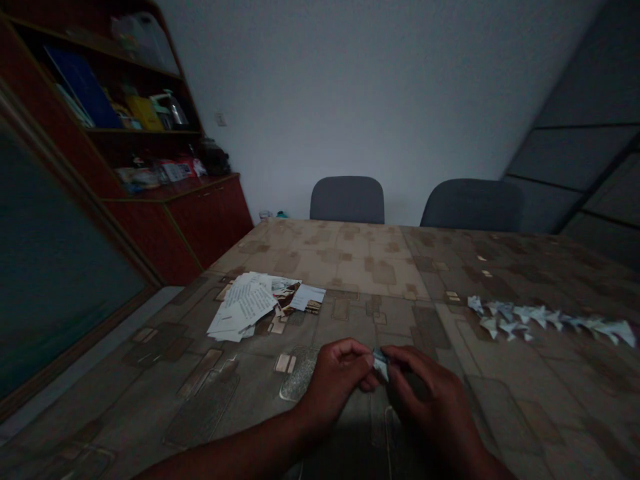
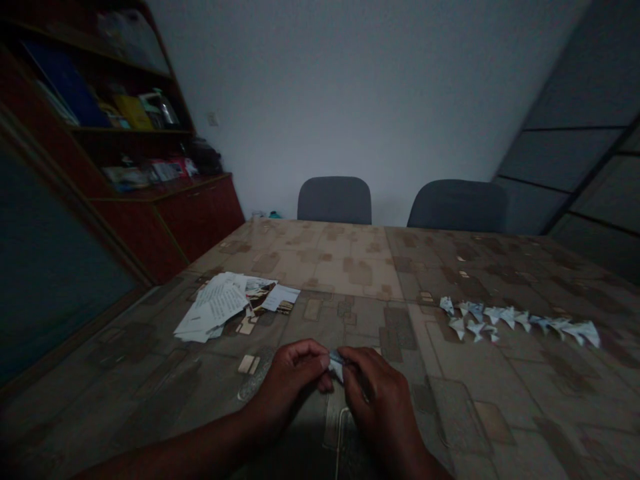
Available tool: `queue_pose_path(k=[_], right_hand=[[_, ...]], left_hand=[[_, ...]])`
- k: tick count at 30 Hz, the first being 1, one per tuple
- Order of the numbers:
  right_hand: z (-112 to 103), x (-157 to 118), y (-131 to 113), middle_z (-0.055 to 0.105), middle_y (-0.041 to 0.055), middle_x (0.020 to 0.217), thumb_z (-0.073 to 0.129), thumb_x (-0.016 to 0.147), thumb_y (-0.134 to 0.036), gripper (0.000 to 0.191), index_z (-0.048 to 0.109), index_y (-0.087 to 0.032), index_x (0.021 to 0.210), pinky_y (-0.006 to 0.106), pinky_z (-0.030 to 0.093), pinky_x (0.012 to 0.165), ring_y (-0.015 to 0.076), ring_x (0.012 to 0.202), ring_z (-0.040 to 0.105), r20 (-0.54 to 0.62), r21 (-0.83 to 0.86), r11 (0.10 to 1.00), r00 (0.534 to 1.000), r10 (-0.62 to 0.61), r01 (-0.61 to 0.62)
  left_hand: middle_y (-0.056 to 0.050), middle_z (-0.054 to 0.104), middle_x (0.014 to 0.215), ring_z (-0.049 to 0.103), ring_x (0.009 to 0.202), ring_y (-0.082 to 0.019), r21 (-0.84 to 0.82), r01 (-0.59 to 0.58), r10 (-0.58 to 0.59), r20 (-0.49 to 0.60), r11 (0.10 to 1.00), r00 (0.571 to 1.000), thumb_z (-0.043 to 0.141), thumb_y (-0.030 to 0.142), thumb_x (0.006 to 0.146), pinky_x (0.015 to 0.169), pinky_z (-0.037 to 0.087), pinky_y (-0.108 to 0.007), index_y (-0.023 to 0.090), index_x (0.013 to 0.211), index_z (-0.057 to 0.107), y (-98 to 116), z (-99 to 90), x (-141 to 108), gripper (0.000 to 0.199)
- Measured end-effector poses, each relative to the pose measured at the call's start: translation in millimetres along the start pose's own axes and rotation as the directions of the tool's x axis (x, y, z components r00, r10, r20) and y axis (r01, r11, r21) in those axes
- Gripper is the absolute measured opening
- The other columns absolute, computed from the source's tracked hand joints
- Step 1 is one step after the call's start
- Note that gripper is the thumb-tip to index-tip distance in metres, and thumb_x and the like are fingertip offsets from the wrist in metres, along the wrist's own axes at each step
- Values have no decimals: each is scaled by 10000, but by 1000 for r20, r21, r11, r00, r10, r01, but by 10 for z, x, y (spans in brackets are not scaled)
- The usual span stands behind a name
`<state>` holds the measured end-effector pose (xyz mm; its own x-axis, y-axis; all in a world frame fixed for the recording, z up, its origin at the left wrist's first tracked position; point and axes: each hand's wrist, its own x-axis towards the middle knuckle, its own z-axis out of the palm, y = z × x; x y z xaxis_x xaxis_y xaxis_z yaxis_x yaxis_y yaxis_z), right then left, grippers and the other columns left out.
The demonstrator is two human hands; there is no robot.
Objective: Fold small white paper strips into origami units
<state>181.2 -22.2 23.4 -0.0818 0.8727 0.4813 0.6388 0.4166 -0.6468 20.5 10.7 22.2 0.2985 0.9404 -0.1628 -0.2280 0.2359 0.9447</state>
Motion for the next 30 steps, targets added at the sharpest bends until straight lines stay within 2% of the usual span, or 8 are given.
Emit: queue_pose_path(k=[14, 25, 30], right_hand=[[-30, 12, -33, 759, 63, 824, 559, 824, -229, 188, 716, -207, 925, 302, 572, 636, 208, 722, 720, -23, 98, 994, 998, 60, -58], [-43, 8, -11, 757, 65, 877, 545, 854, -252, 204, 718, -209, 955, 304, 564, 671, 207, 769, 717, 45, 197, 971, 991, 127, -134], [-49, 24, -39, 761, 67, 852, 549, 844, -261, 202, 721, -203, 932, 300, 564, 655, 207, 727, 716, 43, 213, 964, 987, 155, -161]], left_hand=[[-32, 647, 551, 568, 528, -131, -16, 13, -13, 14, 1000, 1000, 716, 335, 713, 599, 425, -247, 123, 702, 644, 18, -5, 1, 225], [-21, 641, 556, 562, 512, -125, -144, 43, -37, 46, 989, 998, 761, 351, 665, 566, 417, -237, 122, 758, 626, -15, -31, 25, 282], [-19, 644, 570, 574, 517, -126, -103, 21, -17, 41, 994, 999, 742, 354, 699, 569, 430, -237, 129, 811, 608, 7, -33, 20, 285]])
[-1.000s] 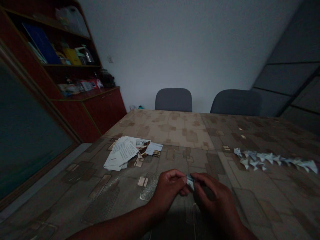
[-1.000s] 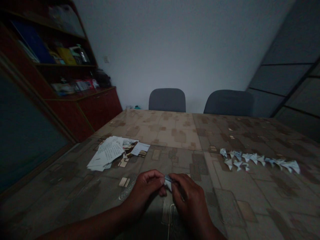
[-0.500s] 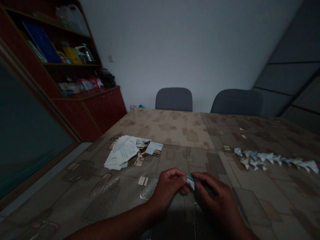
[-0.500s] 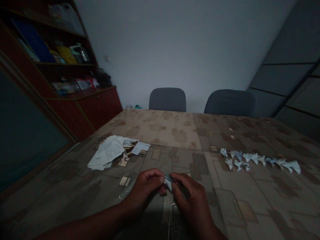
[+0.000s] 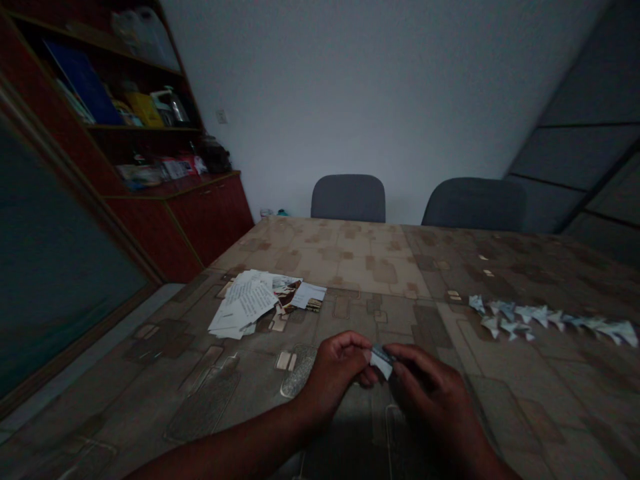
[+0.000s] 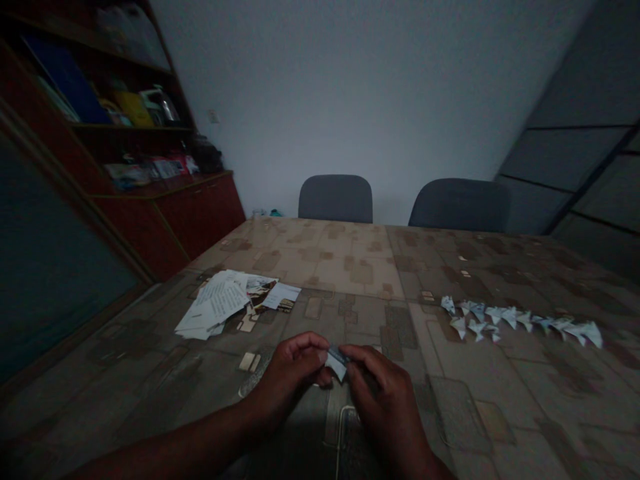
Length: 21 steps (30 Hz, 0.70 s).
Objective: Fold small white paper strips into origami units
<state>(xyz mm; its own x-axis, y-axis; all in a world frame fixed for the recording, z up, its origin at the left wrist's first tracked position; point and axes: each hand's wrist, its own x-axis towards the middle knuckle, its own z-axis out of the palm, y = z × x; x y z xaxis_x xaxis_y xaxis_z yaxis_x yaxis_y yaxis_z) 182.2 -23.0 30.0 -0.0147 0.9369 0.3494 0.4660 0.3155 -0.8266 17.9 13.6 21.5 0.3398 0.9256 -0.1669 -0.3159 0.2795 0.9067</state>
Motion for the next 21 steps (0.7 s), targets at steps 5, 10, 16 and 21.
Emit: queue_pose_path(k=[5, 10, 16, 21], right_hand=[[26, -16, 23, 752, 61, 769, 580, 831, -300, 199, 720, -190, 920, 291, 560, 601, 216, 694, 704, -32, 47, 996, 996, 82, -80], [48, -43, 97, 747, 56, 779, 600, 826, -297, 183, 708, -194, 932, 273, 555, 590, 206, 687, 699, -35, 88, 991, 994, 107, -104], [58, -31, 86, 734, 48, 744, 603, 808, -306, 158, 690, -192, 875, 264, 553, 567, 199, 654, 701, -104, 113, 983, 983, 154, -142], [53, -20, -1, 731, 41, 744, 603, 807, -307, 143, 687, -199, 849, 268, 560, 609, 195, 677, 701, -101, 119, 985, 985, 137, -125]], left_hand=[[14, 623, 610, 599, 538, -130, 41, -87, 85, 39, 995, 996, 725, 344, 730, 564, 441, -233, 173, 849, 554, 14, 18, -18, 270], [-2, 631, 665, 605, 588, -123, 140, -117, 112, 37, 983, 993, 644, 250, 776, 613, 459, -233, 152, 808, 607, 20, 25, -44, 109], [-39, 665, 732, 611, 700, -154, 335, -198, 179, 87, 921, 980, 671, 182, 729, 687, 464, -254, 139, 802, 687, 37, 48, -93, 86], [4, 613, 645, 551, 601, -116, 297, -125, 124, 21, 947, 992, 709, 177, 703, 589, 423, -220, 142, 767, 659, -45, 43, -52, 89]])
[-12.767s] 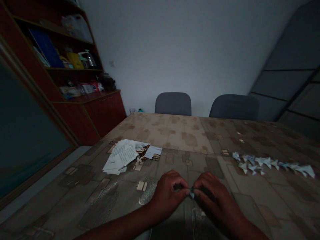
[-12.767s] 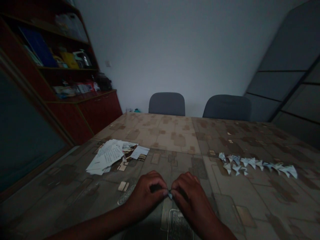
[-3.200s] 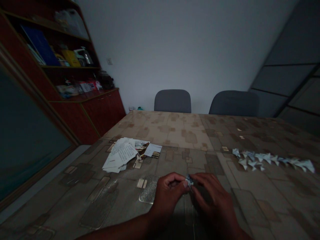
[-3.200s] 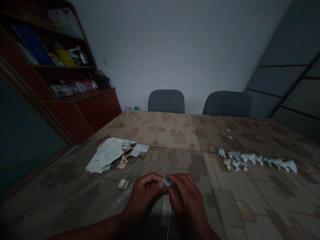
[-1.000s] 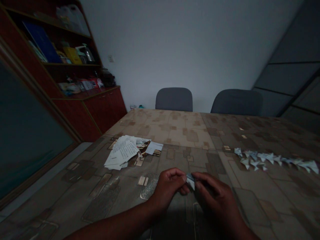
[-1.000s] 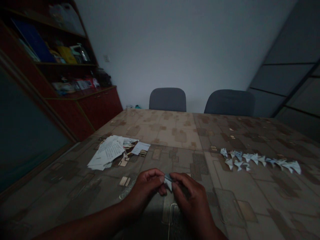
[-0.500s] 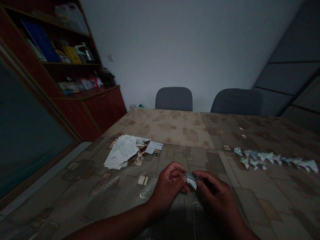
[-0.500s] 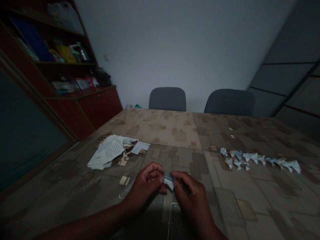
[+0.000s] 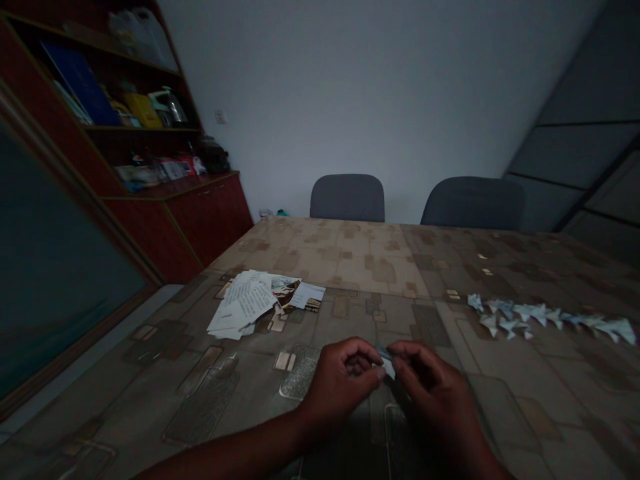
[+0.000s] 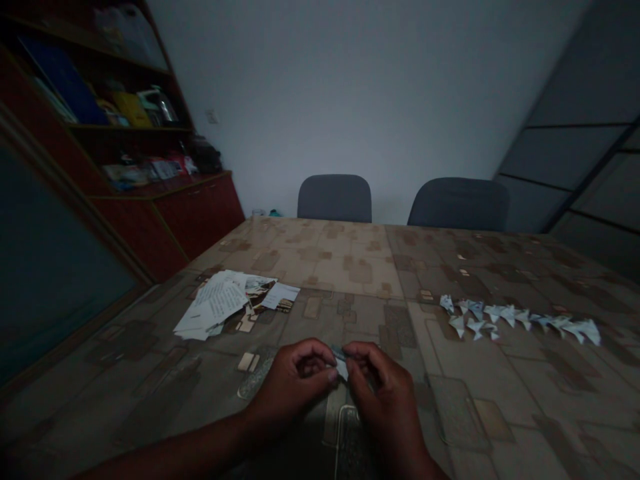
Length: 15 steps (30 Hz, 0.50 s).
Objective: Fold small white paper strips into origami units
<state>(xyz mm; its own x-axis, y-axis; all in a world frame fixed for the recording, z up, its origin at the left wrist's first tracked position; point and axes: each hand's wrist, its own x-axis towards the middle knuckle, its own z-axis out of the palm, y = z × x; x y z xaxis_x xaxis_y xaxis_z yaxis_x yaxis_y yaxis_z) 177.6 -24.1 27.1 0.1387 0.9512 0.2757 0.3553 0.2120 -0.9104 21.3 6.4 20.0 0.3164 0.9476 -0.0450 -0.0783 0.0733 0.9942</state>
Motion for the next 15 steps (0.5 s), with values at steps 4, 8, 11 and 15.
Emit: queue_pose_path(k=[4, 8, 11, 15], right_hand=[[-2, -20, -6, 738, 55, 812, 578, 839, -303, 163, 684, -201, 911, 279, 561, 641, 197, 725, 704, 65, 24, 1000, 998, -2, 1], [5, -36, 38, 735, 56, 840, 585, 831, -290, 173, 677, -208, 952, 294, 559, 665, 201, 753, 701, 80, 48, 999, 997, 3, -7], [11, -37, 53, 731, 49, 821, 598, 813, -280, 162, 678, -212, 938, 295, 555, 665, 201, 745, 699, 74, 64, 998, 997, 8, -12], [13, -28, 30, 732, 44, 814, 604, 818, -300, 169, 675, -219, 947, 277, 557, 638, 196, 736, 702, 75, 138, 989, 996, 41, -51]], left_hand=[[-5, 641, 657, 574, 604, -118, -111, 34, -35, -12, 993, 999, 713, 150, 673, 605, 441, -225, 133, 762, 644, -17, -9, 36, 114], [-5, 648, 642, 585, 600, -115, -174, 36, -37, -3, 984, 999, 727, 178, 679, 603, 445, -218, 130, 749, 643, 29, -26, 38, 120], [-8, 649, 636, 588, 590, -116, -203, 37, -37, 7, 979, 999, 742, 205, 680, 595, 448, -220, 127, 754, 641, 39, -35, 36, 148], [-13, 655, 635, 586, 571, -110, -218, 38, -35, 21, 975, 999, 738, 227, 700, 591, 453, -222, 118, 776, 654, 33, -45, 44, 157]])
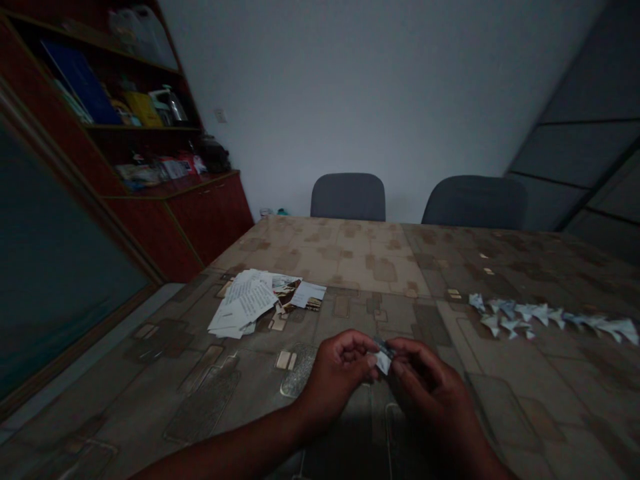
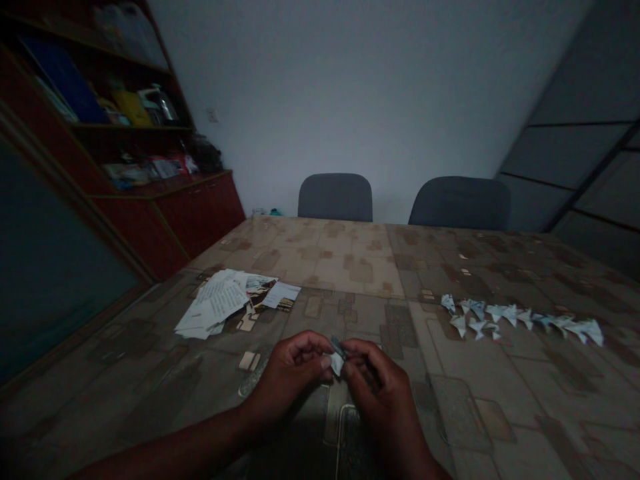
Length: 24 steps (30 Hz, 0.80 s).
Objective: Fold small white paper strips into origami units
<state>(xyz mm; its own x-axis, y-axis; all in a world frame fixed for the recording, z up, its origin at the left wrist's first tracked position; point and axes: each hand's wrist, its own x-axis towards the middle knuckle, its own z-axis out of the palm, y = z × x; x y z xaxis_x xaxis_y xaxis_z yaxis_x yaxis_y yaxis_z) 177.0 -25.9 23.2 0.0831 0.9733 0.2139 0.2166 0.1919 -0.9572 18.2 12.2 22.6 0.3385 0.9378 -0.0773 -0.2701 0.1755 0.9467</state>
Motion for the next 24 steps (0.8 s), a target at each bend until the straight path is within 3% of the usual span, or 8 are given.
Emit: queue_pose_path(k=[4, 9, 15, 24], right_hand=[[-1, 0, -41, 729, 33, 787, 594, 838, -332, 172, 670, -226, 951, 254, 553, 600, 184, 703, 699, 19, 46, 999, 1000, 20, -21], [-1, 1, 6, 732, 41, 833, 601, 840, -323, 169, 657, -226, 966, 273, 557, 655, 188, 748, 702, 33, 32, 999, 999, 8, -9], [3, 8, 63, 714, 49, 795, 589, 810, -278, 197, 637, -198, 983, 314, 544, 652, 202, 714, 690, 42, -141, 989, 998, -39, 45], [37, 37, -44, 624, 16, 748, 556, 756, -187, 186, 614, -189, 932, 271, 524, 561, 159, 602, 620, 42, -308, 938, 987, -153, 158]], left_hand=[[-11, 653, 629, 589, 560, -106, 8, 12, -12, -11, 1000, 1000, 747, 240, 699, 589, 457, -219, 112, 764, 665, 28, -1, 13, 165], [-18, 655, 636, 586, 563, -107, 20, 12, -12, -20, 1000, 1000, 748, 244, 706, 584, 463, -220, 107, 759, 665, 30, 0, 19, 169], [-26, 663, 667, 592, 590, -116, 54, -10, 11, -24, 999, 1000, 710, 223, 739, 598, 474, -229, 108, 803, 673, -20, -10, 5, 136], [-23, 663, 684, 592, 607, -127, 209, -66, 75, -34, 976, 997, 655, 193, 765, 601, 465, -232, 119, 809, 696, -42, -17, -8, 95]])
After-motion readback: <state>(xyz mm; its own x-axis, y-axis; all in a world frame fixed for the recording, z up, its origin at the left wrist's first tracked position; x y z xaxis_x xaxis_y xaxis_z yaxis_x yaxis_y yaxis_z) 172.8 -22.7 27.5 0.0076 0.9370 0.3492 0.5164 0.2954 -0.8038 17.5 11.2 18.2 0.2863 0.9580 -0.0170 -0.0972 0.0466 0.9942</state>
